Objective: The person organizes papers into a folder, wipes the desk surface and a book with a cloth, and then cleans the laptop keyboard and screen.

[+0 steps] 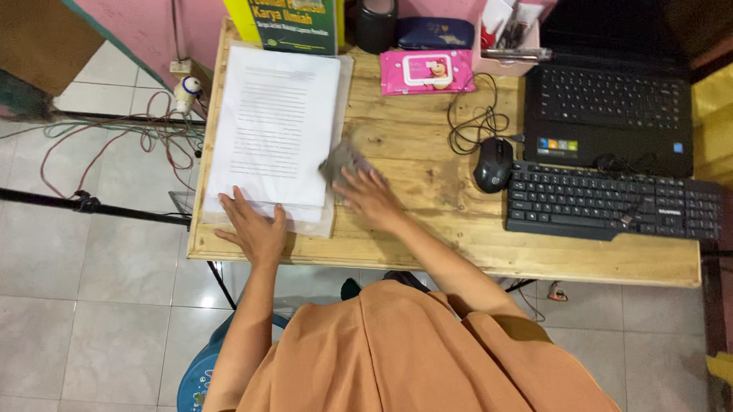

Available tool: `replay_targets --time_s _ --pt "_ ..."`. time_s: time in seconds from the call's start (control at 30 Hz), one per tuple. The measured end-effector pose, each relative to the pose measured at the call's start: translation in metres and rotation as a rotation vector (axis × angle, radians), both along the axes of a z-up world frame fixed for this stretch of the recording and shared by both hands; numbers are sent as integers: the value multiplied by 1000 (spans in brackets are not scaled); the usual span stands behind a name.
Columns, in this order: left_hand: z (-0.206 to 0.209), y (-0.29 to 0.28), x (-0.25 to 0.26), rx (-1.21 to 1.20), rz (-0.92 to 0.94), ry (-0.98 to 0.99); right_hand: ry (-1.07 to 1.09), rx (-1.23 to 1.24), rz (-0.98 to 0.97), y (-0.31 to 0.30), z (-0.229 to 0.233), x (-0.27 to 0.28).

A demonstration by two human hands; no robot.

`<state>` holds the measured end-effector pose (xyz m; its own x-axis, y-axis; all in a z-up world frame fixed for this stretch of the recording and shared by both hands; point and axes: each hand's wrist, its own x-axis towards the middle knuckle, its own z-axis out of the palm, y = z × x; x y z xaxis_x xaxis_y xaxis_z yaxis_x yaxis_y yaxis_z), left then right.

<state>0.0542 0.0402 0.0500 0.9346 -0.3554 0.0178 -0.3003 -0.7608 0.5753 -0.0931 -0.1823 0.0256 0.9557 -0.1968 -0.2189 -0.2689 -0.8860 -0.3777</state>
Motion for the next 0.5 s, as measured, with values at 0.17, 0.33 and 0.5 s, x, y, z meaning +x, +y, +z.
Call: replay_targets --time_s 0.17,0.33,0.5 --pt "-3 3 -2 11 -10 -40 24 -136 -54 -27 8 -68" --pt "-7 6 -3 26 -38 -45 -220 -31 -528 -61 -24 -115" --pt "-14 7 -4 22 -54 -62 -274 -346 -235 -4 -44 -125"
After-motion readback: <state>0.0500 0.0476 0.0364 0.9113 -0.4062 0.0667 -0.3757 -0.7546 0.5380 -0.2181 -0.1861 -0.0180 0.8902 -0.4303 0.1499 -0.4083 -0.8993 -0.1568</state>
